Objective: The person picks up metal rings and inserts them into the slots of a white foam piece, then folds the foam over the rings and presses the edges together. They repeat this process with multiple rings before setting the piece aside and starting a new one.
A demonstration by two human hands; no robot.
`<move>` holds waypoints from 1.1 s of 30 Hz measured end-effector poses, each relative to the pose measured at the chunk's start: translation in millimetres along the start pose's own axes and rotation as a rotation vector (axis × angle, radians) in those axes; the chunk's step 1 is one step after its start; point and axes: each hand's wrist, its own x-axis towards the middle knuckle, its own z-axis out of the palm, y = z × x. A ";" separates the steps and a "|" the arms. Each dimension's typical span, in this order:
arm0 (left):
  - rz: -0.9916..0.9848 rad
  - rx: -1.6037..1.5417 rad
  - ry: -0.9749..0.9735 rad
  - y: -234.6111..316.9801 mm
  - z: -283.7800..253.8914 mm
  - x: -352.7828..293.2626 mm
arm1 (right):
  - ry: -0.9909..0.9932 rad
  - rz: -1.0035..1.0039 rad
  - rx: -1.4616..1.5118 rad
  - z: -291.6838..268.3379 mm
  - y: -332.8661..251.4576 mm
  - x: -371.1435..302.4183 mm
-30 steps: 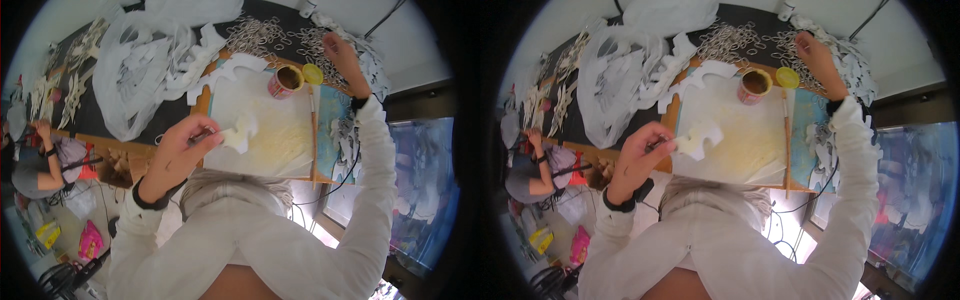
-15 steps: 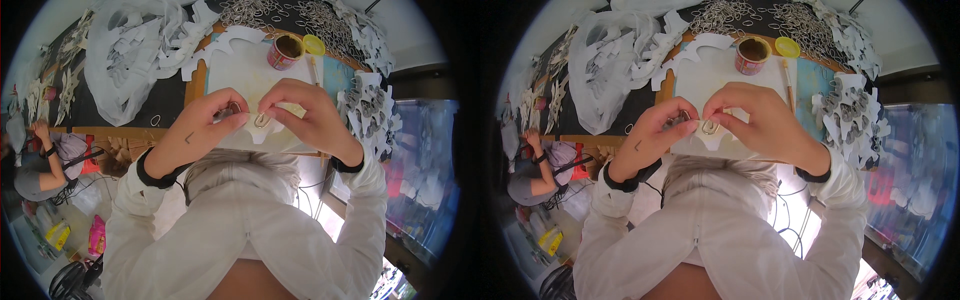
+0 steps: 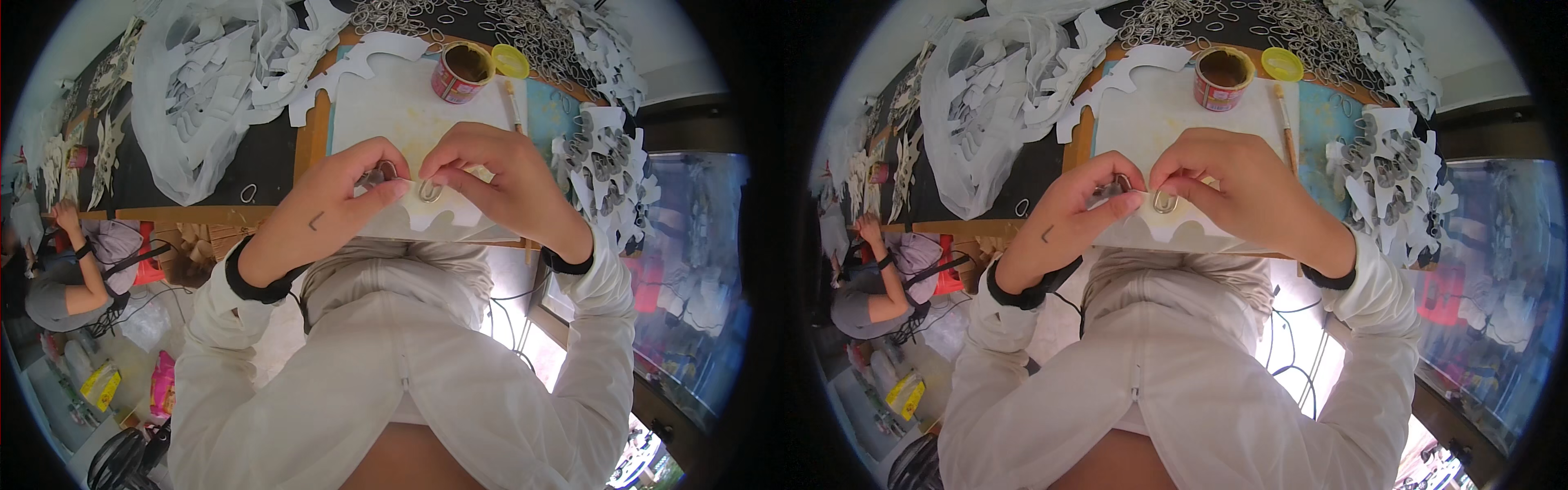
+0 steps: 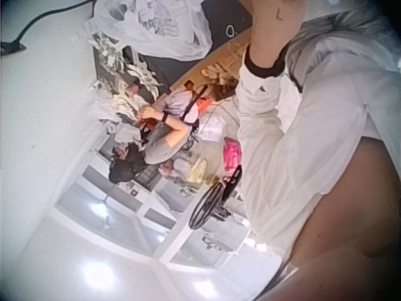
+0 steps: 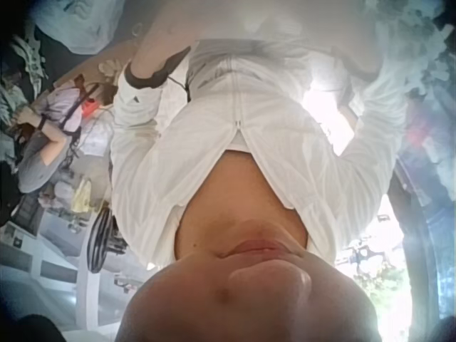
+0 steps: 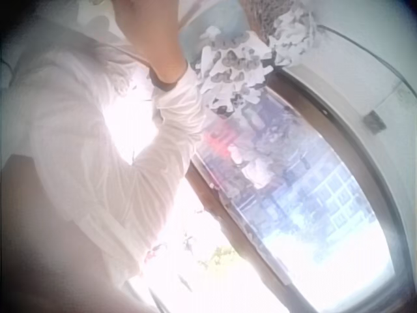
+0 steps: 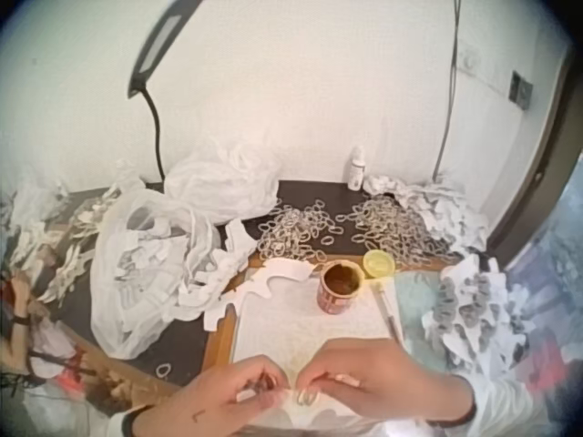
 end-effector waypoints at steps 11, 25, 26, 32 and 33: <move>-0.026 0.130 0.026 2.9 1.6 3.1 | 0.012 -0.089 -0.147 2.2 9.8 -0.5; 0.704 0.809 0.503 -15.3 9.2 -0.3 | 0.373 0.084 0.106 -3.4 -13.1 -0.6; 0.798 0.826 0.522 -14.0 8.6 -2.5 | 0.358 0.004 -0.106 -7.4 -10.7 1.7; 0.966 0.937 0.588 -12.6 12.5 -0.2 | 0.123 0.093 -0.099 0.8 2.4 0.6; 0.964 0.956 0.588 -13.2 12.2 -2.3 | 0.081 0.133 0.038 2.3 2.7 1.6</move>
